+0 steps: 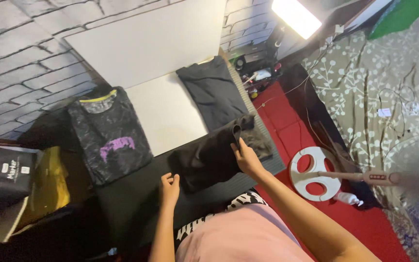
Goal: Folding black shirts and t-shirts on a mat.
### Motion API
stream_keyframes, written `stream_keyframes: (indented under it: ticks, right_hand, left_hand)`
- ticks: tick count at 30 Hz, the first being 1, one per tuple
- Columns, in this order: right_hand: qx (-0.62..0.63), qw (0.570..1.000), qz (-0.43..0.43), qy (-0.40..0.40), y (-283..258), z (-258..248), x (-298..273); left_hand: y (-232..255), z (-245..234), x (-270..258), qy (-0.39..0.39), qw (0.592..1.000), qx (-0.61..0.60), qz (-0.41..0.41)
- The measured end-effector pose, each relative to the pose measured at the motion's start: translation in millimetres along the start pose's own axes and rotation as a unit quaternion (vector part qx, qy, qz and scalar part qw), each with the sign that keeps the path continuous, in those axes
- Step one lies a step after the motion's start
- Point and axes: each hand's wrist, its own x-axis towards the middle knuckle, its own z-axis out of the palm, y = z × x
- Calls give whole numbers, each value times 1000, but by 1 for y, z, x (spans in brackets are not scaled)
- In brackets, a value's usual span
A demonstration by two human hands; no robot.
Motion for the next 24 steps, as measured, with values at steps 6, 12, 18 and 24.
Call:
stream_keyframes:
  ticks: [6,12,18,24]
  right_hand:
    - [54,997,0,-48,39,-60,33]
    - [82,995,0,-47,87,-86,59]
    - [-30,999,33,6,106,-90,68]
    - [-82,988,-121,-58,40,-102,42]
  left_hand:
    - [61,57,-16,53,997,54,26]
    - [65,102,-8,87,993,79,-29]
    - [68,98,-3,14,989,-64,-132]
    - [197,29,-66,11,991,-117,70]
